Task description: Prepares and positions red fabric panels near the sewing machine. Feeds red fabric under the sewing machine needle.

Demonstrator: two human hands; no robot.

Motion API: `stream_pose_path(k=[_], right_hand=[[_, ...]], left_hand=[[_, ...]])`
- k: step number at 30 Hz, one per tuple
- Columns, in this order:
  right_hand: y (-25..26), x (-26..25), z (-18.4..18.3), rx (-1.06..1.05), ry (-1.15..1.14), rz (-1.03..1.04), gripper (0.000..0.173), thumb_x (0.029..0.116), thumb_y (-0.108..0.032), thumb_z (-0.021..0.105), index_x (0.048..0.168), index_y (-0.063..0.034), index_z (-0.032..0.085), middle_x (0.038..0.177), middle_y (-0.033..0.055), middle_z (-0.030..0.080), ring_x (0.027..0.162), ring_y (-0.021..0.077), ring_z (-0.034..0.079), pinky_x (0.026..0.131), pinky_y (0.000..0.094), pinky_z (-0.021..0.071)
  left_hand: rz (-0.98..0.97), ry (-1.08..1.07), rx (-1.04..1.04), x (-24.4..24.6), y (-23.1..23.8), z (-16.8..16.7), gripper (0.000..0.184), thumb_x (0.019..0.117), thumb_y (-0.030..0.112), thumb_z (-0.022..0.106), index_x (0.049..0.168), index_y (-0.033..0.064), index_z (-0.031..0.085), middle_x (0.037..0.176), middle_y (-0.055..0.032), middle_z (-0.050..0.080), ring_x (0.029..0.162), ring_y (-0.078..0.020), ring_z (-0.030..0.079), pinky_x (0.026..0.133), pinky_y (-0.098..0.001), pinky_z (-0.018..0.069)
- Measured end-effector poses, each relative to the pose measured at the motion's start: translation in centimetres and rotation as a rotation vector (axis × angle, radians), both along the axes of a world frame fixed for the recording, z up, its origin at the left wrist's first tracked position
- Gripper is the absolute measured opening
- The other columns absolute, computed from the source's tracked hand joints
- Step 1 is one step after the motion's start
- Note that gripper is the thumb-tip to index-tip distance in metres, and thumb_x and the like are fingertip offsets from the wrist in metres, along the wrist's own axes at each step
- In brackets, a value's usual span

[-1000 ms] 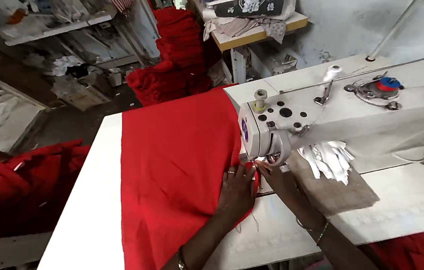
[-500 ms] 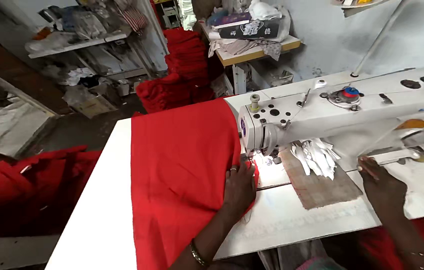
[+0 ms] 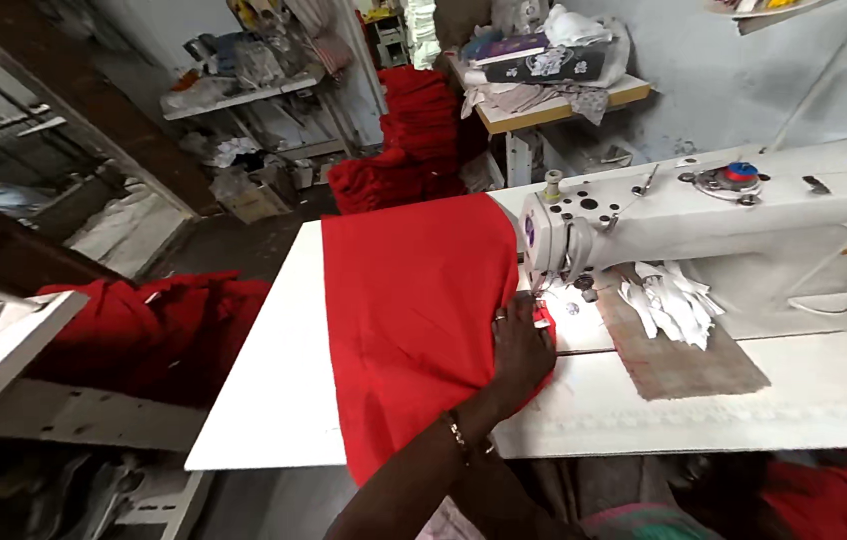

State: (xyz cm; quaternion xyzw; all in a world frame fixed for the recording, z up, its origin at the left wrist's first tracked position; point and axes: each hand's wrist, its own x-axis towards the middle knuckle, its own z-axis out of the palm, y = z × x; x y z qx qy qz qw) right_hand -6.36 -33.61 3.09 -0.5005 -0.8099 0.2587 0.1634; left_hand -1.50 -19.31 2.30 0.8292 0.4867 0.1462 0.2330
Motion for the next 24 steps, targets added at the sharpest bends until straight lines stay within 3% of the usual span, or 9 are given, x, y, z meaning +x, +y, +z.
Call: stream_pose_path(k=[2, 5, 9, 12, 14, 18, 20, 22, 24], right_hand=[[1.1, -0.8, 0.3, -0.092, -0.187, 0.003, 0.041, 0.1066, -0.004, 0.04, 0.145, 0.003, 0.052, 0.151, 0.0198, 0.052, 0.144, 0.0394, 0.044, 0.119, 0.0544, 0.0328], [0.8, -0.5, -0.2, 0.013, -0.196, -0.036, 0.037, 0.1051, -0.007, 0.044, 0.138, 0.0028, 0.06, 0.14, 0.0198, 0.062, 0.137, 0.0412, 0.052, 0.114, 0.0565, 0.0374], [-1.7, 1.3, -1.7, 0.355, 0.127, -0.097, 0.015, 0.0929, -0.003, 0.064, 0.098, 0.0056, 0.075, 0.103, 0.0208, 0.076, 0.103, 0.0402, 0.073, 0.094, 0.0545, 0.0556], [-5.3, 6.1, 1.6, -0.018, 0.204, 0.065, 0.01, 0.0897, 0.003, 0.065, 0.087, 0.009, 0.072, 0.094, 0.0258, 0.071, 0.096, 0.0448, 0.07, 0.089, 0.0575, 0.0539], [-6.9, 10.5, 3.4, -0.322, 0.138, 0.07, 0.018, 0.0965, 0.001, 0.059, 0.099, 0.0153, 0.07, 0.106, 0.0323, 0.068, 0.109, 0.0497, 0.063, 0.101, 0.0593, 0.0457], [-9.1, 14.0, 0.5, -0.106, 0.363, 0.006, 0.022, 0.0984, 0.001, 0.053, 0.092, 0.0168, 0.067, 0.095, 0.0321, 0.067, 0.093, 0.0473, 0.067, 0.088, 0.0558, 0.0521], [-9.1, 13.1, 0.4, -0.11, 0.437, -0.202, 0.023, 0.0994, -0.002, 0.055, 0.097, 0.0162, 0.069, 0.096, 0.0287, 0.069, 0.092, 0.0391, 0.069, 0.088, 0.05, 0.0544], [-9.1, 11.4, -0.1, -0.076, 0.55, -0.628, 0.021, 0.0972, -0.002, 0.058, 0.103, 0.0155, 0.068, 0.096, 0.0237, 0.07, 0.087, 0.0246, 0.069, 0.083, 0.0386, 0.0569], [-8.6, 10.6, -0.8, -0.107, 0.602, -0.96, 0.027, 0.0977, -0.008, 0.062, 0.111, 0.0155, 0.065, 0.1, 0.025, 0.068, 0.088, 0.0257, 0.068, 0.082, 0.0404, 0.0566]], left_hand=[[0.068, -0.092, 0.003, -0.1, 0.0, -0.1, 0.056, 0.0934, 0.022, 0.064, 0.143, 0.0017, 0.051, 0.145, -0.0248, 0.05, 0.133, -0.0419, 0.049, 0.107, -0.0551, 0.0423], [0.167, -0.201, -0.094, -0.1, 0.2, 0.3, 0.064, 0.089, 0.023, 0.071, 0.145, 0.0021, 0.048, 0.147, -0.0266, 0.046, 0.134, -0.0442, 0.047, 0.106, -0.0582, 0.0414], [0.319, -0.389, -0.185, 0.7, 0.1, 0.6, 0.066, 0.0884, 0.017, 0.071, 0.147, -0.0003, 0.044, 0.145, -0.03, 0.045, 0.133, -0.0481, 0.044, 0.103, -0.0651, 0.0379], [0.344, -0.405, -0.303, -1.1, 0.4, 1.1, 0.053, 0.1009, 0.016, 0.058, 0.149, -0.0014, 0.042, 0.15, -0.0305, 0.042, 0.139, -0.0466, 0.041, 0.107, -0.065, 0.0363], [0.261, -0.399, -0.238, -3.8, 0.7, 0.1, 0.045, 0.1036, 0.012, 0.051, 0.145, -0.0057, 0.047, 0.147, -0.0302, 0.048, 0.138, -0.0426, 0.046, 0.113, -0.0561, 0.0383], [0.227, -0.218, -0.082, -5.4, -0.4, -0.1, 0.031, 0.0989, 0.005, 0.054, 0.126, -0.0031, 0.067, 0.132, -0.0257, 0.062, 0.132, -0.0432, 0.052, 0.112, -0.0607, 0.0346], [0.073, -0.106, 0.002, -4.8, 0.0, -0.5, 0.033, 0.1023, 0.005, 0.05, 0.131, -0.0031, 0.066, 0.141, -0.0226, 0.06, 0.14, -0.0408, 0.047, 0.118, -0.0595, 0.0295], [-0.152, 0.014, 0.044, -4.5, 1.0, -1.1, 0.038, 0.1042, 0.004, 0.045, 0.139, -0.0029, 0.06, 0.152, -0.0185, 0.052, 0.148, -0.0351, 0.04, 0.123, -0.0525, 0.0275], [-0.353, 0.094, -0.006, -4.8, 1.7, -0.8, 0.043, 0.1088, 0.015, 0.041, 0.147, -0.001, 0.051, 0.159, -0.0174, 0.043, 0.153, -0.0336, 0.031, 0.126, -0.0512, 0.0197]])
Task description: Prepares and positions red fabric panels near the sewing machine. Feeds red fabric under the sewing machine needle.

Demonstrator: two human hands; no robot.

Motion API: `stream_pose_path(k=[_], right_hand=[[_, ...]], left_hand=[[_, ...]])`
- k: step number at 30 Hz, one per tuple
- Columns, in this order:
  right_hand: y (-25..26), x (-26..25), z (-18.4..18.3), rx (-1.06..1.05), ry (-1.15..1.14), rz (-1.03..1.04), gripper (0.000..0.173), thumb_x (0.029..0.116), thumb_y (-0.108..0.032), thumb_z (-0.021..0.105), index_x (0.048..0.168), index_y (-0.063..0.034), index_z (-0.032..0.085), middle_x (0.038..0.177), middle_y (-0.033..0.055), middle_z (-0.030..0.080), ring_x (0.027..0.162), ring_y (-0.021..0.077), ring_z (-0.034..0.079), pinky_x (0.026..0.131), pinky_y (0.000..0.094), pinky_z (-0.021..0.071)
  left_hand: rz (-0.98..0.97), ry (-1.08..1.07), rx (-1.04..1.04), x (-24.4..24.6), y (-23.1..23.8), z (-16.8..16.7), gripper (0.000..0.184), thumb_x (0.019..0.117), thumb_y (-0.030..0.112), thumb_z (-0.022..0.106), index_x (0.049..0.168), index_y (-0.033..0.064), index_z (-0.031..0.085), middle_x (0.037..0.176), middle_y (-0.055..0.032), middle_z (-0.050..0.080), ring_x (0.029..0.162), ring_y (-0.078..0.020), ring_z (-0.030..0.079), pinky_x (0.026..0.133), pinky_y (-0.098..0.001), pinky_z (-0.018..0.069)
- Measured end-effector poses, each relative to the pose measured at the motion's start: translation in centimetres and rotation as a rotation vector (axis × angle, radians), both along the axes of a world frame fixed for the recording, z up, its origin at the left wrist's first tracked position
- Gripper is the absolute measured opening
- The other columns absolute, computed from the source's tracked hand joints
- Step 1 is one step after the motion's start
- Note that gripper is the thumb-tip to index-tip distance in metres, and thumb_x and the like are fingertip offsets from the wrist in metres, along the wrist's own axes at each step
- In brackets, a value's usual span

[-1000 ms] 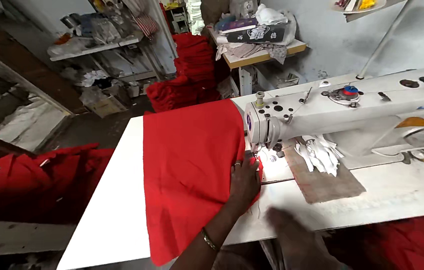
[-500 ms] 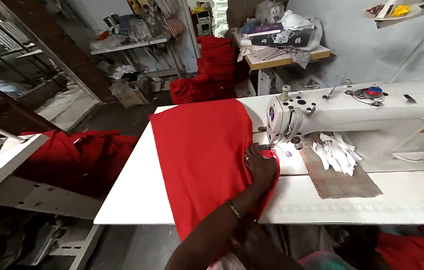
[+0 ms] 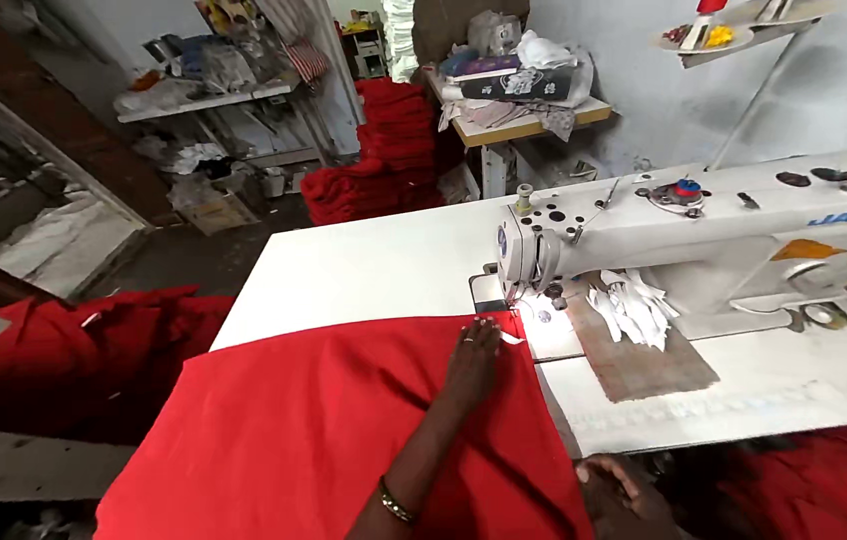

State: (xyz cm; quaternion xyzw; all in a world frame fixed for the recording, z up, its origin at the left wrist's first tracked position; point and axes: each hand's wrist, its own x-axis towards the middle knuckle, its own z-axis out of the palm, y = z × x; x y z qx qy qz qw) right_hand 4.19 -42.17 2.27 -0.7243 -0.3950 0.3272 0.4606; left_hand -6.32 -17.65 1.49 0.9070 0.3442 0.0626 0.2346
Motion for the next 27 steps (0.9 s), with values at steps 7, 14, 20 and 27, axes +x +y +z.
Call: stream_pose_path(k=[7, 14, 20, 27], right_hand=[[-0.1, -1.3, -0.1, -0.235, 0.207, 0.212, 0.031, 0.103, -0.018, 0.058, 0.103, 0.0108, 0.07, 0.092, 0.0193, 0.071, 0.087, 0.0214, 0.069, 0.086, 0.0434, 0.0552], [0.7, -1.0, 2.8, -0.197, -0.33, 0.582, 0.038, 0.1046, -0.017, 0.054, 0.094, 0.0164, 0.069, 0.095, 0.0336, 0.069, 0.093, 0.0496, 0.07, 0.084, 0.0626, 0.0541], [5.0, 3.4, 6.0, -0.334, -0.288, 0.967, 0.028, 0.1028, -0.014, 0.059, 0.097, 0.0103, 0.071, 0.092, 0.0282, 0.07, 0.09, 0.0448, 0.069, 0.083, 0.0616, 0.0523], [18.6, 4.0, 1.5, -0.201, -0.565, 0.148, 0.032, 0.0949, -0.009, 0.067, 0.121, 0.0091, 0.065, 0.118, 0.0279, 0.064, 0.106, 0.0413, 0.066, 0.091, 0.0528, 0.054]], left_hand=[[-0.121, -0.144, 0.107, -1.0, 0.0, -1.9, 0.043, 0.1077, 0.029, 0.043, 0.14, 0.009, 0.063, 0.151, -0.0102, 0.056, 0.147, -0.0353, 0.042, 0.123, -0.0566, 0.0251], [-0.006, -0.254, -0.469, -0.4, -5.8, 2.5, 0.047, 0.1093, 0.022, 0.039, 0.138, -0.0121, 0.055, 0.155, -0.027, 0.044, 0.151, -0.0379, 0.034, 0.127, -0.0462, 0.0165], [-0.111, -0.41, -0.269, -3.0, -12.3, 0.6, 0.03, 0.0924, 0.01, 0.056, 0.086, -0.0132, 0.074, 0.133, -0.0356, 0.06, 0.143, -0.053, 0.039, 0.123, -0.0629, 0.0179], [-0.106, -0.444, -0.308, -2.0, -13.2, 0.5, 0.027, 0.0896, 0.005, 0.052, 0.082, -0.01, 0.073, 0.136, -0.033, 0.06, 0.146, -0.058, 0.029, 0.116, -0.0753, 0.0042]])
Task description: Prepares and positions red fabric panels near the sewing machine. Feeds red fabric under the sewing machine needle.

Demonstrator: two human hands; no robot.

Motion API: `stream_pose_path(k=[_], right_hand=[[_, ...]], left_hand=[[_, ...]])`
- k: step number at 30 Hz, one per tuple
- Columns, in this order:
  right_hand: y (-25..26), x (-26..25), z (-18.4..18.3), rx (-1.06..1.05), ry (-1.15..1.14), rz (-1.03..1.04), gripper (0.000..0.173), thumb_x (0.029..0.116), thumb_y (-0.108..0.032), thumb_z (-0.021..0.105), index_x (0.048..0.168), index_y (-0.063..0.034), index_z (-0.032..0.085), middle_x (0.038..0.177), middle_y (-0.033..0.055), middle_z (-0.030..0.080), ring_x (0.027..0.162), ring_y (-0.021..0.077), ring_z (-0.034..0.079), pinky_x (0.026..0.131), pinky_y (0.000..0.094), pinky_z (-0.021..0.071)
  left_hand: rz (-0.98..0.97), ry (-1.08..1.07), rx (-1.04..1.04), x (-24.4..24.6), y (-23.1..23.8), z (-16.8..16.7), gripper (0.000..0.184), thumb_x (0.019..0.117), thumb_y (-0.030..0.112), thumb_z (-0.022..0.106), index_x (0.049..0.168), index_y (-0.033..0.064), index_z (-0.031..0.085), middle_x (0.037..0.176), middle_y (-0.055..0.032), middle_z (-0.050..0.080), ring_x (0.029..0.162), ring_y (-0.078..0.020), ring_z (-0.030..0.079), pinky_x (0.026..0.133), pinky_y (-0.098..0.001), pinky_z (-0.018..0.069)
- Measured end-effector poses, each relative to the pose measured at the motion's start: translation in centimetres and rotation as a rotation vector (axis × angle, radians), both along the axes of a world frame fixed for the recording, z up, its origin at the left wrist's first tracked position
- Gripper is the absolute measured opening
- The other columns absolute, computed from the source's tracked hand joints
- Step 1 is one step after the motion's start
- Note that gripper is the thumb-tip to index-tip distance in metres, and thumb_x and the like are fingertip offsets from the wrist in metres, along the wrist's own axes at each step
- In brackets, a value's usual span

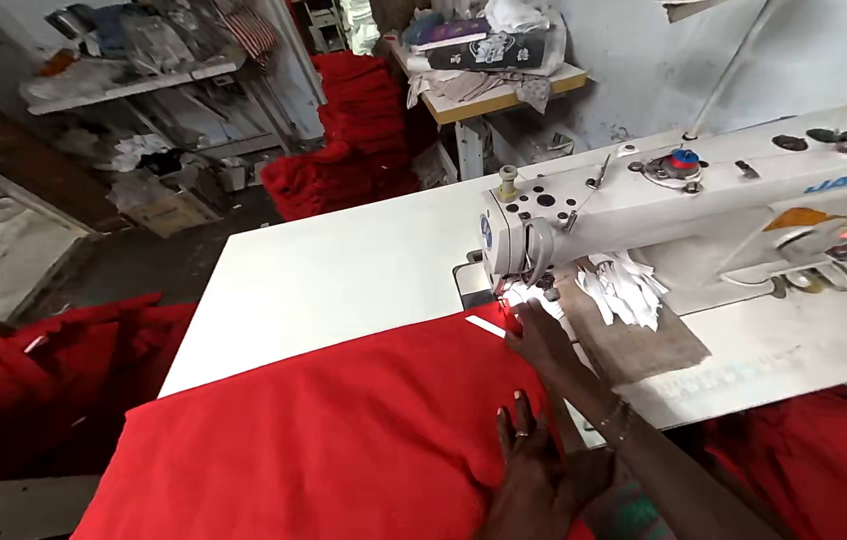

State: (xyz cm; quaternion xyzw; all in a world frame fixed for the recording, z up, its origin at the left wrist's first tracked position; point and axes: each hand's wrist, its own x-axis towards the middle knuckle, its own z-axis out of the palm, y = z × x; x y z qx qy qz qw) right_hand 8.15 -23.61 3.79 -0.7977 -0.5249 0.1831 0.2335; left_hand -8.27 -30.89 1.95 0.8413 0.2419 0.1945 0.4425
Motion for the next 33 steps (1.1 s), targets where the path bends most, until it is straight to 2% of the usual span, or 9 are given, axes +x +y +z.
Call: stream_pose_path(k=[3, 5, 7, 11, 18, 22, 24, 29, 33], right_hand=[[0.2, -0.8, -0.9, 0.051, -0.058, -0.046, 0.021, 0.0954, 0.0, 0.062, 0.111, 0.0126, 0.066, 0.112, 0.0298, 0.064, 0.103, 0.0431, 0.067, 0.089, 0.0523, 0.0549], [-2.3, -1.5, -1.1, 0.068, -0.021, -0.035, 0.022, 0.0969, 0.002, 0.057, 0.11, 0.0139, 0.068, 0.111, 0.0298, 0.066, 0.101, 0.0426, 0.068, 0.091, 0.0509, 0.0551], [-5.4, -2.8, -2.3, 0.251, -0.045, -0.054, 0.017, 0.092, 0.005, 0.061, 0.102, 0.0138, 0.072, 0.099, 0.0288, 0.069, 0.087, 0.0409, 0.072, 0.08, 0.0496, 0.0597], [-8.0, -3.8, -3.6, 0.45, -0.066, -0.102, 0.017, 0.0806, 0.01, 0.065, 0.096, 0.0114, 0.074, 0.086, 0.0225, 0.069, 0.067, 0.0301, 0.069, 0.064, 0.0387, 0.0601], [-7.9, -3.5, -3.6, 0.54, 0.054, -0.143, 0.027, 0.0783, 0.009, 0.063, 0.102, 0.0098, 0.076, 0.085, 0.0209, 0.07, 0.065, 0.0231, 0.066, 0.062, 0.0314, 0.0572], [-7.8, -3.4, -4.0, 0.546, 0.022, -0.129, 0.028, 0.0775, 0.009, 0.063, 0.102, 0.0103, 0.076, 0.082, 0.0205, 0.068, 0.061, 0.022, 0.064, 0.058, 0.0298, 0.0555], [-7.7, -3.4, -4.0, 0.531, 0.025, -0.125, 0.029, 0.0778, 0.009, 0.063, 0.104, 0.0102, 0.075, 0.084, 0.0206, 0.069, 0.063, 0.0232, 0.065, 0.06, 0.031, 0.0566], [-7.6, -3.4, -3.9, 0.516, 0.031, -0.131, 0.031, 0.0779, 0.01, 0.062, 0.106, 0.0102, 0.075, 0.085, 0.0216, 0.069, 0.064, 0.0247, 0.066, 0.06, 0.0328, 0.0572], [-7.6, -3.5, -3.4, 0.451, 0.009, -0.09, 0.03, 0.0796, 0.012, 0.062, 0.107, 0.0117, 0.074, 0.085, 0.0222, 0.068, 0.064, 0.0263, 0.066, 0.06, 0.0347, 0.0577]], left_hand=[[-0.045, 0.155, 0.008, -0.3, 2.1, 2.0, 0.031, 0.0934, 0.012, 0.052, 0.091, -0.0088, 0.075, 0.137, -0.0244, 0.063, 0.145, -0.0458, 0.041, 0.118, -0.0692, 0.017], [0.149, 0.101, 0.059, 0.2, 4.9, 2.1, 0.033, 0.0956, 0.015, 0.051, 0.101, -0.0076, 0.075, 0.121, -0.022, 0.071, 0.126, -0.0386, 0.062, 0.111, -0.0551, 0.0439], [0.298, 0.137, 0.15, 1.0, 8.5, 0.9, 0.038, 0.1018, 0.016, 0.049, 0.127, -0.007, 0.068, 0.139, -0.0237, 0.062, 0.138, -0.0415, 0.052, 0.118, -0.0546, 0.0346], [0.141, 0.376, 0.36, 1.6, 12.6, -2.3, 0.046, 0.1083, 0.032, 0.041, 0.147, 0.0133, 0.058, 0.16, -0.009, 0.045, 0.154, -0.0338, 0.029, 0.124, -0.0575, 0.0185], [-0.154, 0.353, 0.377, 0.9, 13.0, -1.8, 0.046, 0.1097, 0.034, 0.034, 0.147, 0.0213, 0.058, 0.159, -0.0017, 0.046, 0.155, -0.0322, 0.026, 0.124, -0.0609, 0.0129], [0.08, 0.174, 0.247, 0.5, 13.0, -2.2, 0.041, 0.1064, 0.021, 0.046, 0.139, 0.0024, 0.062, 0.15, -0.0124, 0.056, 0.147, -0.0305, 0.043, 0.124, -0.0516, 0.0264], [0.092, 0.17, 0.37, 0.7, 13.1, -2.9, 0.038, 0.1047, 0.021, 0.048, 0.133, 0.0049, 0.068, 0.147, -0.0124, 0.059, 0.144, -0.0351, 0.046, 0.12, -0.0564, 0.0306], [-0.045, 0.356, 0.458, 1.4, 12.9, -2.2, 0.045, 0.1089, 0.035, 0.037, 0.144, 0.0207, 0.061, 0.157, -0.0036, 0.049, 0.153, -0.0333, 0.032, 0.123, -0.0598, 0.0199], [-0.055, 0.26, 0.321, 0.8, 13.1, -1.8, 0.044, 0.1074, 0.034, 0.042, 0.14, 0.0142, 0.065, 0.153, -0.0049, 0.054, 0.152, -0.0311, 0.035, 0.124, -0.0574, 0.0178]])
